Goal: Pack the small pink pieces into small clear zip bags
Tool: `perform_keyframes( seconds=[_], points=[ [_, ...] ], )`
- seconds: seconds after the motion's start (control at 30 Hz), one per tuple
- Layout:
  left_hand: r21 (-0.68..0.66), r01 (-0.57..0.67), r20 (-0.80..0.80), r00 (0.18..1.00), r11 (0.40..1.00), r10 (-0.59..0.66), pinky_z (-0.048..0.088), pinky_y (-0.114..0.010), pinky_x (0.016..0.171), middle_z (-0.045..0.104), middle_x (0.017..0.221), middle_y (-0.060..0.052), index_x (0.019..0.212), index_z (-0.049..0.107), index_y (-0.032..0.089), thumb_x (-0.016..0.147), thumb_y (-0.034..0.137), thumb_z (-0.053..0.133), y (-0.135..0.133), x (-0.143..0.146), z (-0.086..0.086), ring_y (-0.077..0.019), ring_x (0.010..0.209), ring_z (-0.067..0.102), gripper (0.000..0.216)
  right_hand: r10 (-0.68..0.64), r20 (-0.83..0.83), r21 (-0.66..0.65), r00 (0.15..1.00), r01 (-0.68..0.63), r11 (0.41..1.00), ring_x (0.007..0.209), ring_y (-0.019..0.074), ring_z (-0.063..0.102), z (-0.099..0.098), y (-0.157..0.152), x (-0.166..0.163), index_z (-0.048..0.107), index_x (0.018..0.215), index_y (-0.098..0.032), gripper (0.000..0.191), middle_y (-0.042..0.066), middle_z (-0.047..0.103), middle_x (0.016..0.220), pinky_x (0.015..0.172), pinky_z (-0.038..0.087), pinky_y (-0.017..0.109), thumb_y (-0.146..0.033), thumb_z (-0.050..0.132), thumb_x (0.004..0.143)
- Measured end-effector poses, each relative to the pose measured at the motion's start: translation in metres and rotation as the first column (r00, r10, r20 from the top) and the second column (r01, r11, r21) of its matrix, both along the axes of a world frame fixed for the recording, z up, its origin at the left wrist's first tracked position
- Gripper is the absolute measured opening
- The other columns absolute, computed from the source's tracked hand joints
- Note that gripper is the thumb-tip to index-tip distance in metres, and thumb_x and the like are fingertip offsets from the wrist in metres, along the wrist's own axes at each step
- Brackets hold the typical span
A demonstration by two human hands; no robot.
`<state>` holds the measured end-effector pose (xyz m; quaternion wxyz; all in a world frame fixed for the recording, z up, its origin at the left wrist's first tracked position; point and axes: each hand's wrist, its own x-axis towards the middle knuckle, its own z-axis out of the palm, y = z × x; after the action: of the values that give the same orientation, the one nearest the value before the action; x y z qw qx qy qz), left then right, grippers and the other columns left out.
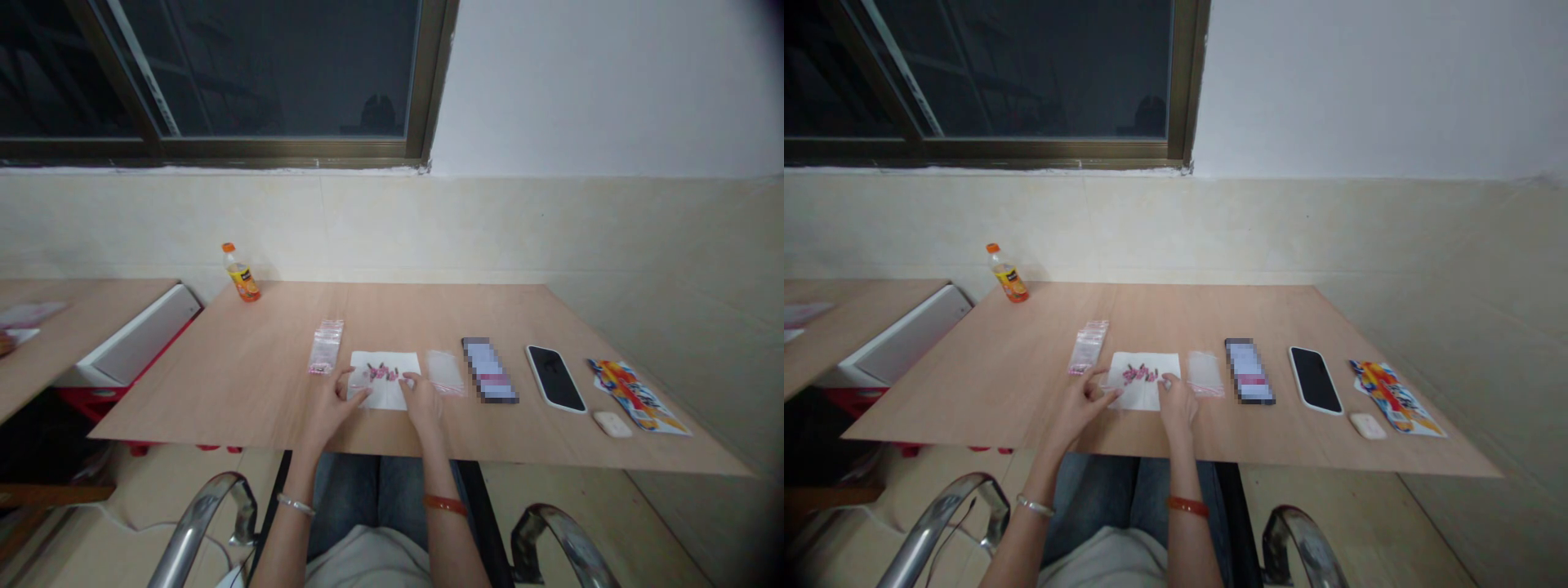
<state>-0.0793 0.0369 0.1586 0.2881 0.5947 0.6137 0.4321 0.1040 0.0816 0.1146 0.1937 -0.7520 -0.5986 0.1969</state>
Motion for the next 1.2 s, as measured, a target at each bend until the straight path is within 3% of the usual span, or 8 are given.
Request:
perform_keyframes(
  seconds=[0.23,0.37,0.53,0.67,0.73,0.87,1.0,1.2],
  points=[
    [-0.018,0.001,-0.002,1.000,1.000,-0.001,0.029,-0.021,0.050,0.036,0.055,0.008,0.106,0.057,0.014,0.068,0.049,0.063,0.001,-0.002,-0.004,-0.0095,0.051,0.037,0.051,-0.068,-0.040,0.028,0.997,0.069,0.997,0.086,0.0227,0.065,-0.004,-0.002,0.008,0.068,0.102,-0.022,0.029,0.011,0.070,0.097,0.067,0.042,0.027,-0.031,0.049,0.082],
    [-0.013,0.008,0.014,1.000,1.000,-0.008,0.029,-0.020,0.050,0.040,0.057,0.007,0.108,0.056,0.015,0.067,0.048,0.065,0.002,-0.001,-0.005,-0.0090,0.051,0.037,0.054,0.006,-0.263,0.194,0.965,0.046,0.980,0.071,0.0201,0.063,-0.002,0.002,0.007,0.071,0.094,-0.015,0.029,0.011,0.070,0.083,0.059,0.041,0.025,-0.031,0.052,0.079],
    [0.005,0.020,0.023,1.000,1.000,-0.020,0.030,-0.020,0.050,0.041,0.058,0.007,0.106,0.057,0.016,0.065,0.045,0.067,0.001,0.000,-0.003,-0.0093,0.052,0.038,0.051,0.214,-0.555,0.387,0.804,0.022,0.922,0.046,0.0109,0.043,0.031,-0.002,-0.008,0.072,0.085,-0.010,0.033,0.001,0.057,0.051,0.043,0.030,0.022,-0.039,0.059,0.073],
    [0.013,0.019,0.015,1.000,1.000,-0.020,0.030,-0.020,0.050,0.039,0.057,0.007,0.104,0.057,0.016,0.063,0.038,0.069,0.002,0.001,-0.001,-0.0091,0.051,0.037,0.048,0.366,-0.680,0.391,0.636,-0.108,0.914,0.052,0.0116,0.050,0.054,-0.013,-0.023,0.072,0.086,-0.013,0.030,0.003,0.064,0.062,0.048,0.037,0.022,-0.038,0.062,0.072],
    [0.020,0.030,0.023,0.999,0.999,-0.030,0.030,-0.020,0.050,0.039,0.056,0.008,0.104,0.058,0.016,0.063,0.035,0.070,0.002,0.002,0.000,-0.0090,0.051,0.037,0.047,0.411,-0.672,0.392,0.616,-0.175,0.903,0.060,0.0135,0.055,0.056,-0.016,-0.030,0.072,0.084,-0.014,0.027,0.006,0.068,0.072,0.054,0.041,0.023,-0.036,0.063,0.072],
    [0.029,0.050,0.057,0.997,0.998,-0.052,0.030,-0.020,0.049,0.043,0.057,0.007,0.105,0.058,0.017,0.064,0.036,0.069,0.002,0.001,-0.005,-0.0088,0.051,0.038,0.047,0.439,-0.619,0.361,0.652,-0.260,0.896,0.062,0.0149,0.058,0.049,-0.016,-0.035,0.072,0.082,-0.015,0.024,0.005,0.069,0.072,0.058,0.043,0.025,-0.035,0.063,0.073],
    [0.023,0.043,0.070,0.997,0.999,-0.044,0.029,-0.020,0.049,0.045,0.057,0.007,0.106,0.058,0.016,0.063,0.038,0.069,0.003,-0.003,-0.011,-0.0087,0.050,0.039,0.050,0.401,-0.675,0.387,0.620,-0.165,0.907,0.068,0.0165,0.062,0.043,-0.011,-0.029,0.070,0.086,-0.014,0.028,0.007,0.070,0.078,0.061,0.046,0.025,-0.036,0.056,0.078],
    [0.016,0.030,0.057,0.998,0.999,-0.031,0.029,-0.020,0.049,0.043,0.058,0.007,0.107,0.058,0.016,0.065,0.040,0.068,0.003,-0.004,-0.010,-0.0084,0.050,0.037,0.050,0.178,-0.333,0.278,0.926,-0.084,0.957,0.067,0.0178,0.062,0.024,-0.004,-0.015,0.071,0.087,-0.017,0.028,0.007,0.070,0.077,0.057,0.042,0.023,-0.035,0.050,0.081]
  ],
)
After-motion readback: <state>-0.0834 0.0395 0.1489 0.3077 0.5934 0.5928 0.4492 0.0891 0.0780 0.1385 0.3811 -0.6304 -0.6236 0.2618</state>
